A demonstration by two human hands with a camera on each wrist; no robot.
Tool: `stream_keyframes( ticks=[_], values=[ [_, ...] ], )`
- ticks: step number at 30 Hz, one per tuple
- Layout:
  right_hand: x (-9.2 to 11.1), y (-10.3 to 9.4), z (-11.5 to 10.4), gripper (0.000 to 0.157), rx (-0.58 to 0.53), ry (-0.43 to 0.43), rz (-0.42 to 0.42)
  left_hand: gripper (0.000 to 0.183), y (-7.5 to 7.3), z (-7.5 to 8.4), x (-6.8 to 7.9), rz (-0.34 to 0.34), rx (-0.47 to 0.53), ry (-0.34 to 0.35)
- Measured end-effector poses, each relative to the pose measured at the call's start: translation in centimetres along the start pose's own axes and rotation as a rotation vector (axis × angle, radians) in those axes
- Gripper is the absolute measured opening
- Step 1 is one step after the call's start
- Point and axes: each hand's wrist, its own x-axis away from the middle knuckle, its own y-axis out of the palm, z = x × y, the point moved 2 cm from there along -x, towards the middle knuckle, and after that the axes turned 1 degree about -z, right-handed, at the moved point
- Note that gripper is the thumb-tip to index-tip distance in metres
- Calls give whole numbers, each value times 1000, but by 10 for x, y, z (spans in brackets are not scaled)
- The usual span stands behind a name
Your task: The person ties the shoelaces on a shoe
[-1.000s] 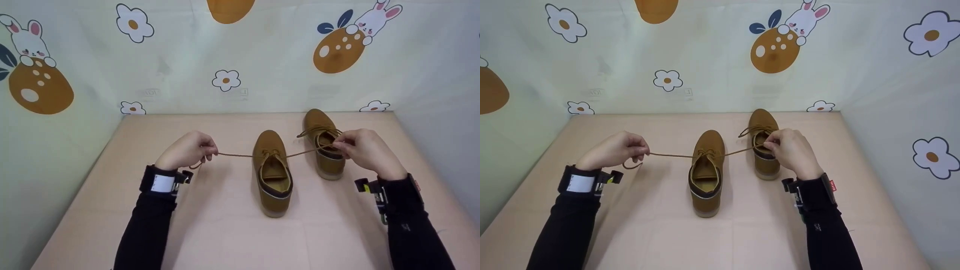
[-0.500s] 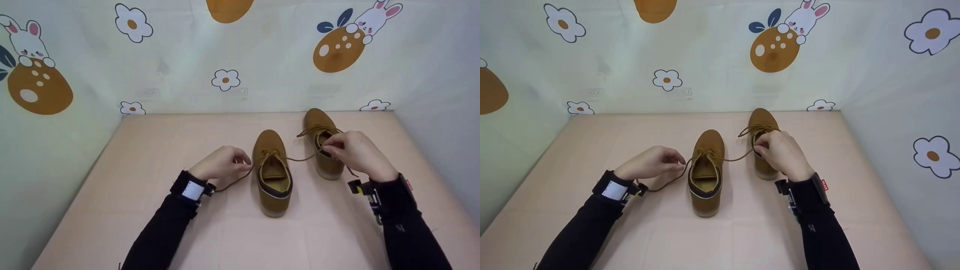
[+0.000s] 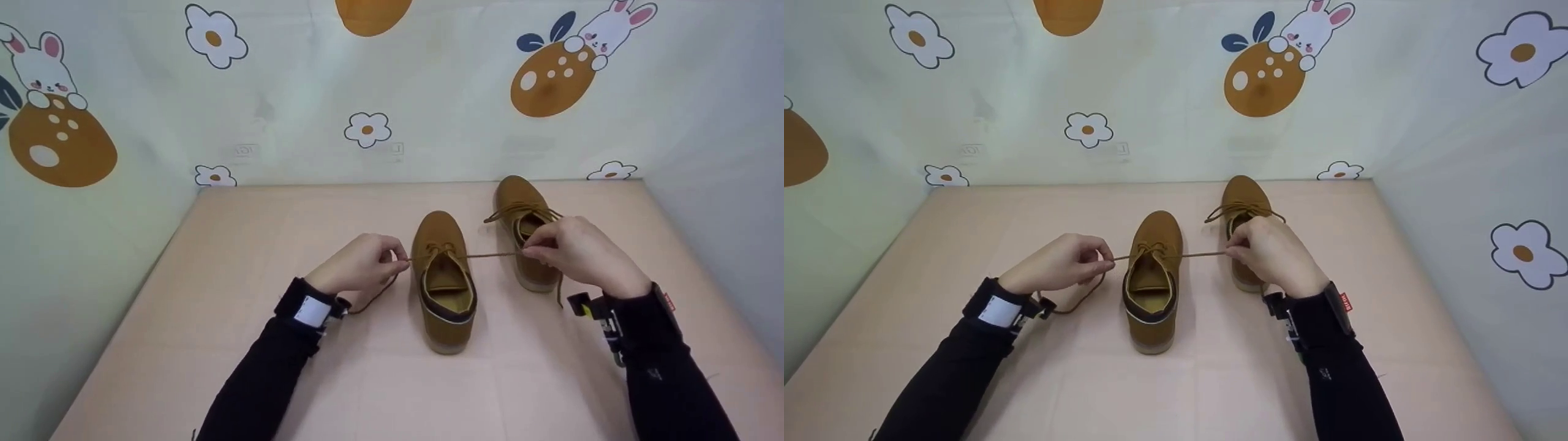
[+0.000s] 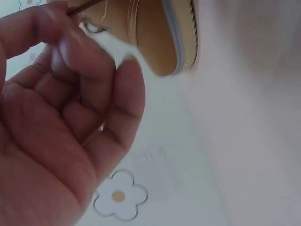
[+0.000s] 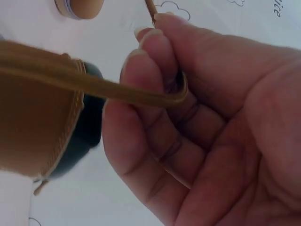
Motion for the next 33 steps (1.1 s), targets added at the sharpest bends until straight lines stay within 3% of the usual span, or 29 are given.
stream_keyframes(
  ticks=[8,13,17,20,23,27,30,33],
  values=[
    [13,-23,17,5,57,60,53,13,-26,5,17,-88,22,-79],
    [16,-28,22,5,73,72,48,12,-32,7,22,-101,-12,-118],
    [16,-29,23,6,46,77,37,10,-31,4,21,-82,30,-161],
    [16,-29,23,6,17,74,18,9,-28,1,15,-15,102,-178],
    [17,-30,22,7,2,70,-7,12,-26,2,4,136,184,-166],
    [17,-31,19,8,3,66,-20,15,-25,13,-20,335,443,-95],
    [17,-31,16,8,-2,61,-13,12,-27,31,-44,390,639,-32],
    [18,-30,14,8,-12,49,-6,10,-31,54,-69,369,681,-8]
  ],
)
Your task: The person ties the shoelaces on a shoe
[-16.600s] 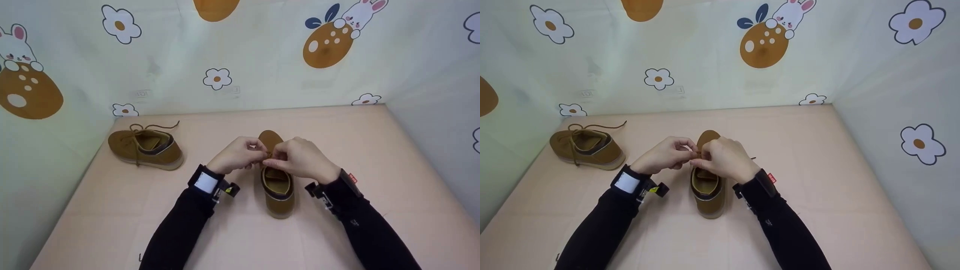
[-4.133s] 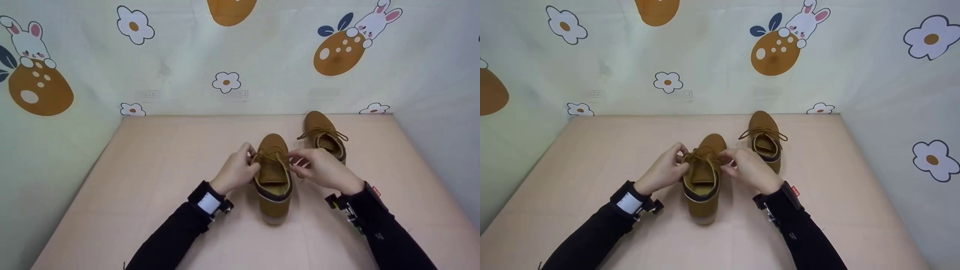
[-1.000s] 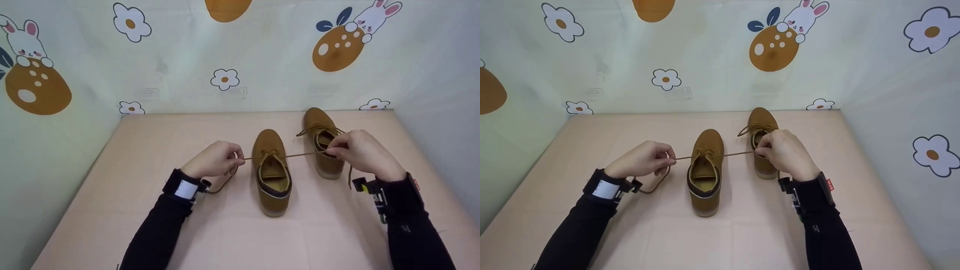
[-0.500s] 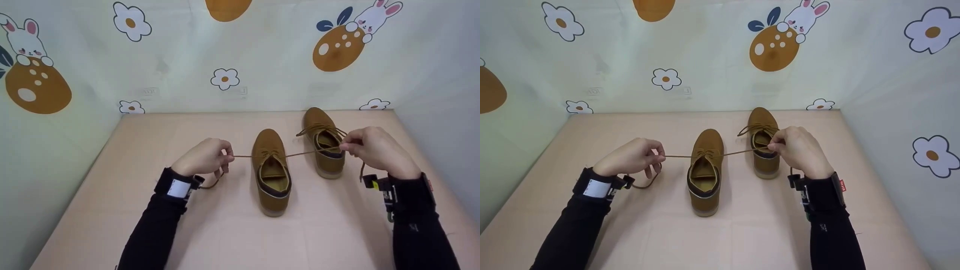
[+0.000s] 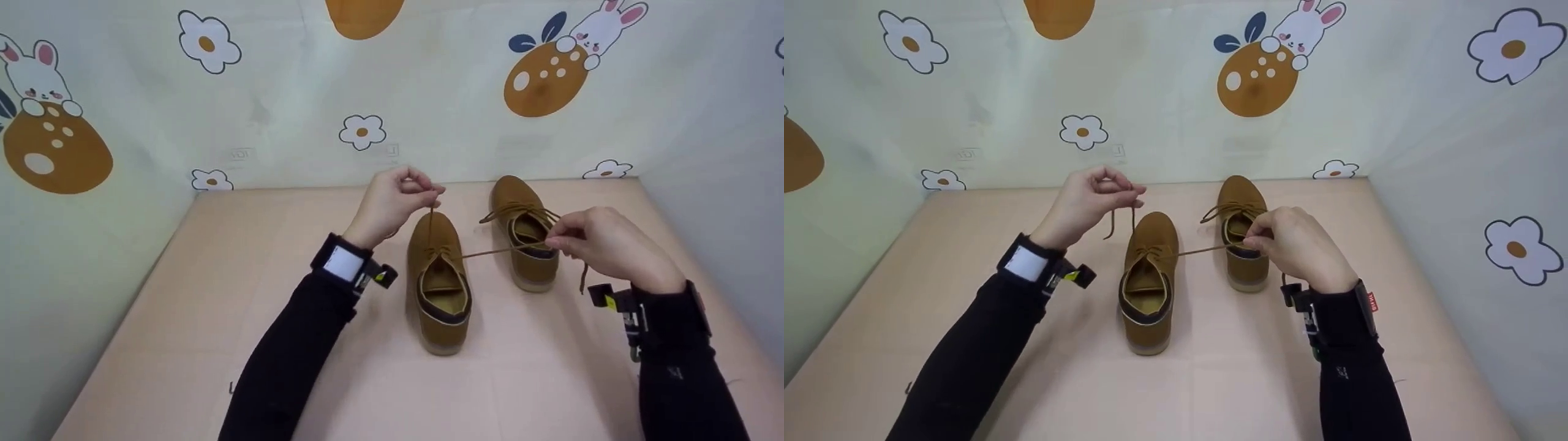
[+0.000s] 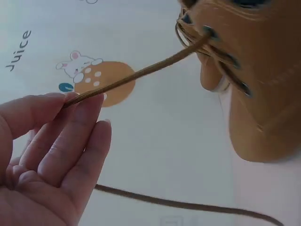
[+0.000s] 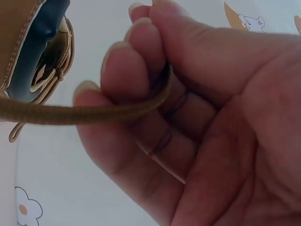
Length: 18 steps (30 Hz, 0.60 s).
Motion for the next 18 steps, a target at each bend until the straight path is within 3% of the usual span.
stream_keyframes(
  ticks=[6,10,14,18],
  values=[
    [3,-2,1,6,4,-23,4,8,53,41,-41,-193,-274,24],
    [4,-4,0,7,5,-27,-2,7,74,46,-54,-291,-398,42],
    [5,-4,1,8,-2,-17,-23,5,82,34,-57,-373,-574,32],
    [6,-5,2,7,-1,-14,-36,4,73,26,-51,-417,-651,17]
  ],
)
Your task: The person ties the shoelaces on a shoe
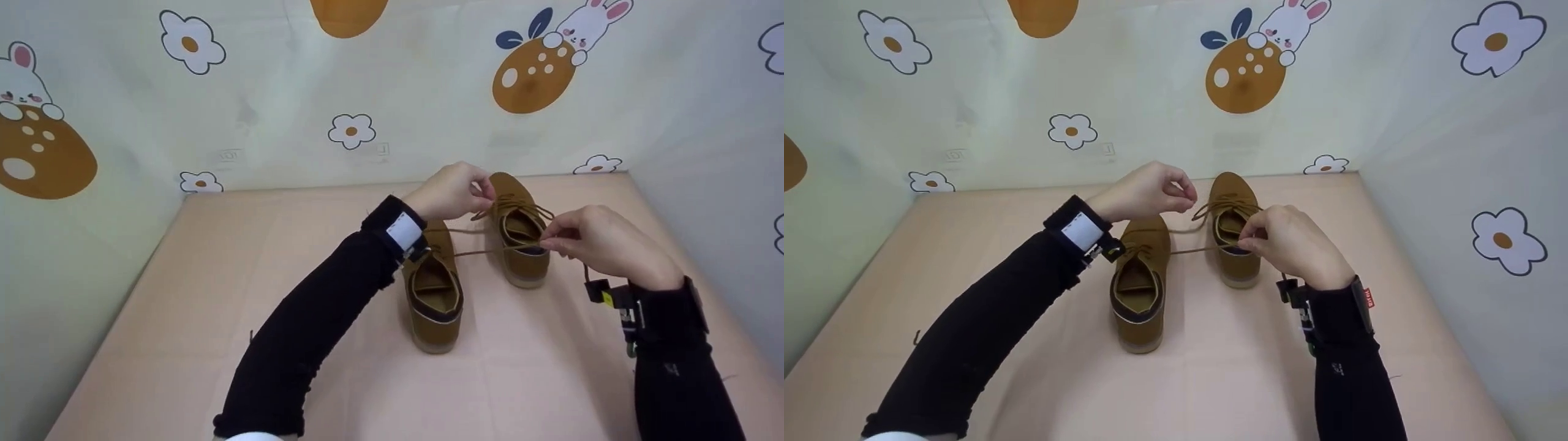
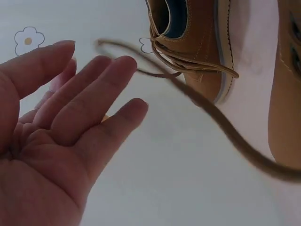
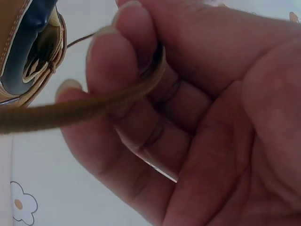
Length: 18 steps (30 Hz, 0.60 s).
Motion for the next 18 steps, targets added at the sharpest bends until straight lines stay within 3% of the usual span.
stream_keyframes(
  ticks=[3,9,14,18],
  values=[
    [0,0,2,7,4,-5,2,8,-8,-13,12,8,32,-22],
    [0,2,3,5,21,6,12,11,-29,-49,50,104,144,-37],
    [-2,4,4,5,46,4,33,11,-32,-84,84,188,267,-47],
    [-6,4,4,4,107,5,80,11,-29,-107,101,256,339,-89]
  ],
)
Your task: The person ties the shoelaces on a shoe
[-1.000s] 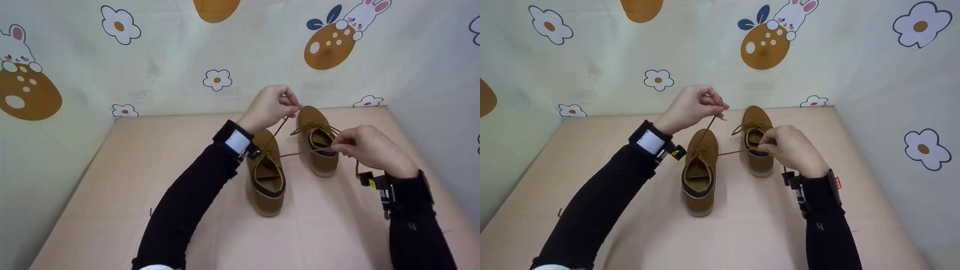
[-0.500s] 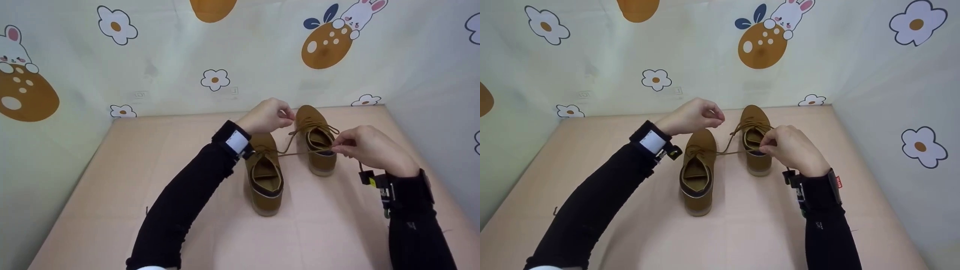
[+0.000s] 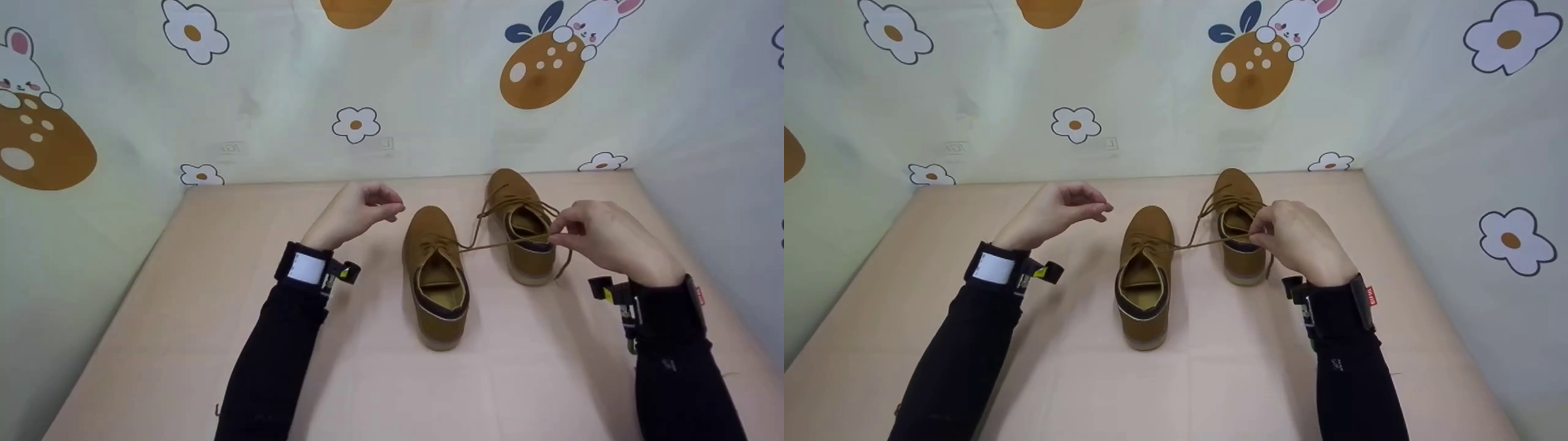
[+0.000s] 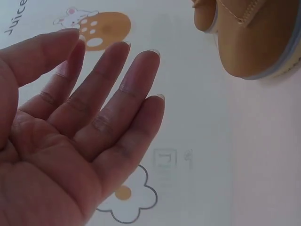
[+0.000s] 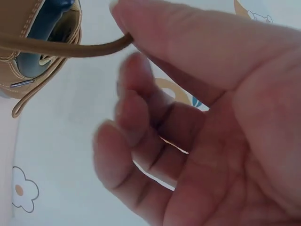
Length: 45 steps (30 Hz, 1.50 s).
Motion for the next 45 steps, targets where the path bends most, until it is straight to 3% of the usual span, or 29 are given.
stream_keyframes(
  ticks=[6,11,14,18,21,24,27,31,36,41,45],
  values=[
    [-12,-10,-7,5,52,-9,101,14,1,-12,3,66,78,-41],
    [-58,-20,-38,8,35,-41,142,14,1,-2,5,82,25,-3],
    [-91,-16,-67,15,-55,-177,170,9,3,10,12,3,-87,62],
    [-113,-4,-98,38,-101,-376,156,7,11,30,25,-198,-254,170],
    [-112,5,-101,37,-103,-389,105,9,20,40,29,-262,-295,215],
    [-105,17,-87,23,-105,-309,44,10,27,38,22,-188,-305,228],
    [-97,36,-68,16,-89,-244,-11,15,36,23,11,-123,-318,220],
    [-88,70,-53,15,-68,-213,-55,28,51,-3,-2,-151,-341,206],
    [-80,98,-51,18,-60,-188,-36,25,64,-18,-5,-188,-332,210],
    [-80,107,-53,21,-41,-182,4,15,61,-19,-4,-100,-305,235],
    [-80,102,-54,14,-18,-176,21,13,52,-17,0,-53,-265,237]
  ],
)
